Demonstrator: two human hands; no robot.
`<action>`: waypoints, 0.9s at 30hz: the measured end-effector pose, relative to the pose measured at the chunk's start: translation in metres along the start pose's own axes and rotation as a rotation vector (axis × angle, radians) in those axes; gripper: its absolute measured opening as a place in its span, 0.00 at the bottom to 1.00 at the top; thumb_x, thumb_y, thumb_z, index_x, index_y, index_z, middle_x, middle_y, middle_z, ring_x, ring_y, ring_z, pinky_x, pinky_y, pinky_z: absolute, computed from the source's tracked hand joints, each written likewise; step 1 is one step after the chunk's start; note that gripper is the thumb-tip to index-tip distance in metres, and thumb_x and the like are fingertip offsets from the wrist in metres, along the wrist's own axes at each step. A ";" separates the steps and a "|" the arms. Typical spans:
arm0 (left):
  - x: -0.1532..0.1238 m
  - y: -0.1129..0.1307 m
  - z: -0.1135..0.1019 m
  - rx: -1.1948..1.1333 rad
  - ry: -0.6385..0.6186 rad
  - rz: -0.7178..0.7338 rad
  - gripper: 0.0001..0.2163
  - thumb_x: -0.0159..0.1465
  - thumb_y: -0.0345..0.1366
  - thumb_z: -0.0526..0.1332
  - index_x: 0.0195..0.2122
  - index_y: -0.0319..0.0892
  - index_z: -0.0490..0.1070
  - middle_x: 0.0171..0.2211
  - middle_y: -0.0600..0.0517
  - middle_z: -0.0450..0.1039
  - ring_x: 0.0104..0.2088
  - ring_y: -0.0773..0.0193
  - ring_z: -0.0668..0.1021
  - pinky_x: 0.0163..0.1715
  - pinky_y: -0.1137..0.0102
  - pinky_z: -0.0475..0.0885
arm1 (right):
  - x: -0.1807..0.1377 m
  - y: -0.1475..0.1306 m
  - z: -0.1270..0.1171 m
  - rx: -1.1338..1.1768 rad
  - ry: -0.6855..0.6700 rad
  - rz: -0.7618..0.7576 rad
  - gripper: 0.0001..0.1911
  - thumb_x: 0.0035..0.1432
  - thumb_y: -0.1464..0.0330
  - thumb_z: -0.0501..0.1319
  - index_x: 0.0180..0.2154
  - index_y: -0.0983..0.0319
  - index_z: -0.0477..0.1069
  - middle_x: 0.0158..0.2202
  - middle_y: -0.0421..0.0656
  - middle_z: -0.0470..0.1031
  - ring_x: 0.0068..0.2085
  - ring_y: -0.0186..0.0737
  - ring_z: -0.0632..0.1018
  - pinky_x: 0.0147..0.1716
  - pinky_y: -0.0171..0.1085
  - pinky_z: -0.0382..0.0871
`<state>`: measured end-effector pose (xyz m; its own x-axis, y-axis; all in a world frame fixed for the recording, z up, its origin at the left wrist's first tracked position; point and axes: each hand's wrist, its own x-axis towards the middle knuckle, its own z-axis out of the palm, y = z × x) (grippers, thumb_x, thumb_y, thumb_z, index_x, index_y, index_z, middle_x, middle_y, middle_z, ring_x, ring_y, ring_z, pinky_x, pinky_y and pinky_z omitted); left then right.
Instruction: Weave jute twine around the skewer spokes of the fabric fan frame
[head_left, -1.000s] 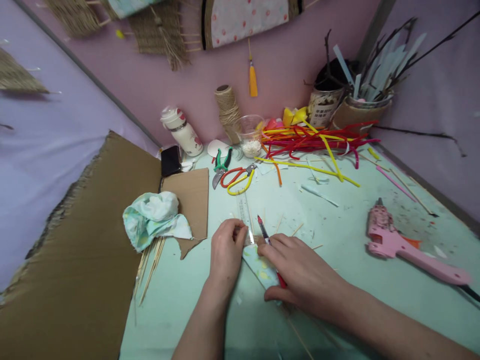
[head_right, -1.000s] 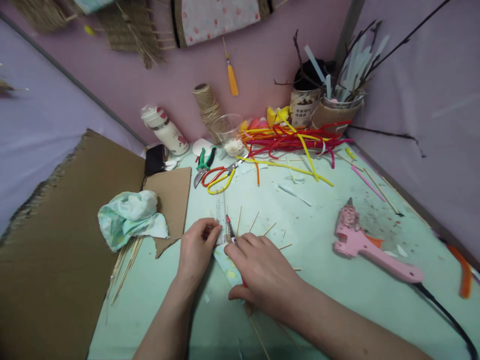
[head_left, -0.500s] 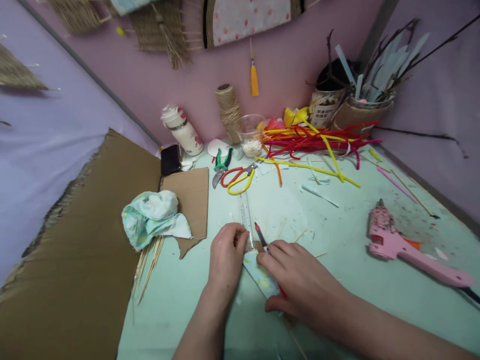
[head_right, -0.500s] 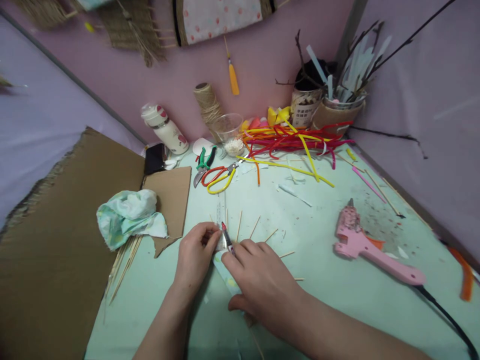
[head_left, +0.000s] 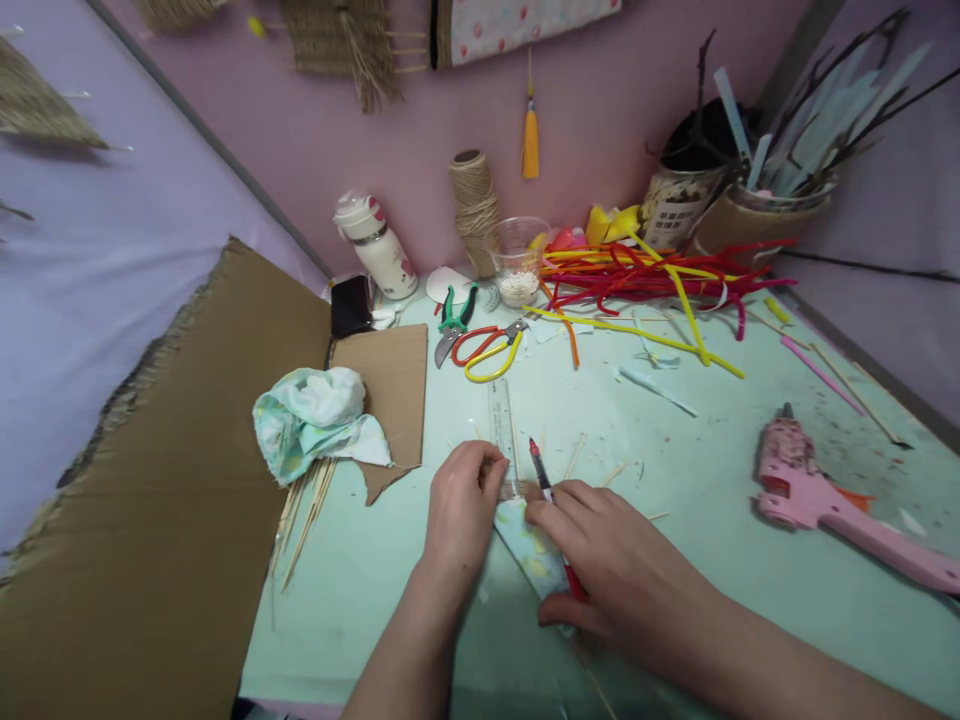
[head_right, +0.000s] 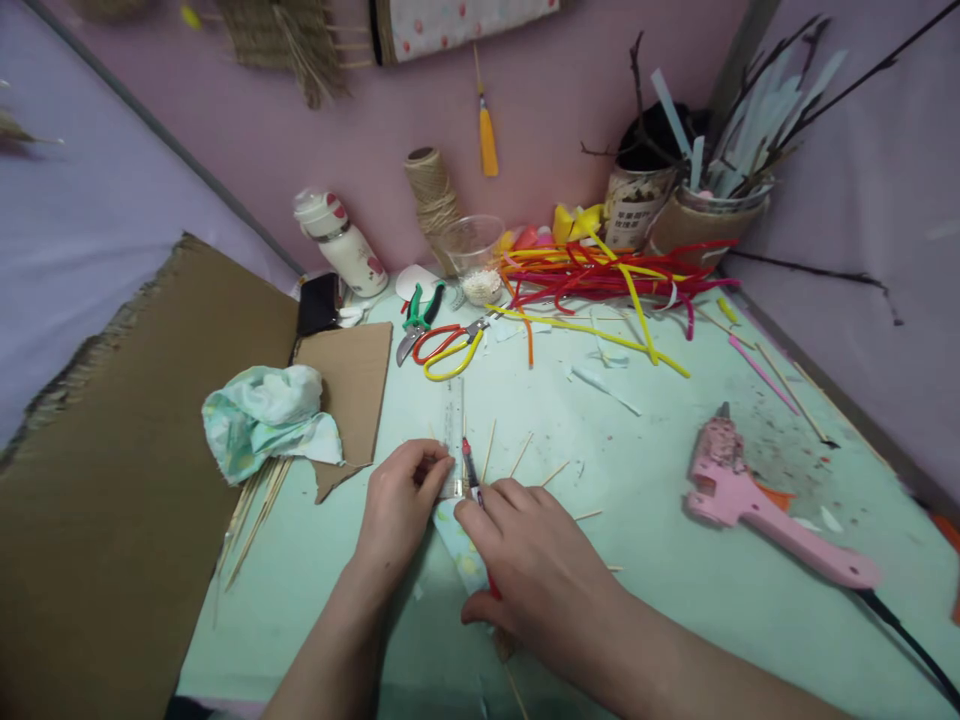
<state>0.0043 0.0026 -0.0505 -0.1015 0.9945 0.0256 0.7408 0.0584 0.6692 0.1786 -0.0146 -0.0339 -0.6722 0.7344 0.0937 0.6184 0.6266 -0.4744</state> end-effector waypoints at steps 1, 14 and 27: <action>0.000 0.000 0.000 -0.003 0.001 0.000 0.02 0.60 0.30 0.59 0.32 0.42 0.71 0.30 0.54 0.73 0.30 0.67 0.73 0.33 0.72 0.67 | 0.000 0.001 -0.001 0.013 -0.010 0.006 0.34 0.31 0.58 0.76 0.42 0.62 0.69 0.38 0.47 0.74 0.39 0.50 0.74 0.34 0.44 0.69; -0.001 0.000 -0.002 0.011 -0.003 0.030 0.03 0.60 0.31 0.59 0.31 0.42 0.72 0.30 0.52 0.73 0.30 0.66 0.73 0.33 0.71 0.67 | 0.006 0.015 -0.015 0.616 0.309 0.230 0.14 0.66 0.64 0.49 0.47 0.60 0.68 0.35 0.43 0.77 0.35 0.37 0.77 0.36 0.36 0.70; -0.001 0.000 -0.002 0.016 -0.022 0.038 0.03 0.60 0.30 0.59 0.31 0.41 0.72 0.30 0.52 0.74 0.30 0.65 0.73 0.33 0.70 0.66 | 0.021 0.020 -0.002 0.741 0.232 0.445 0.09 0.60 0.64 0.53 0.37 0.61 0.69 0.23 0.35 0.66 0.24 0.33 0.66 0.25 0.33 0.60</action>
<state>0.0032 0.0018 -0.0486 -0.0589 0.9977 0.0342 0.7541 0.0220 0.6564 0.1777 0.0145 -0.0397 -0.2836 0.9540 -0.0975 0.3261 0.0004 -0.9453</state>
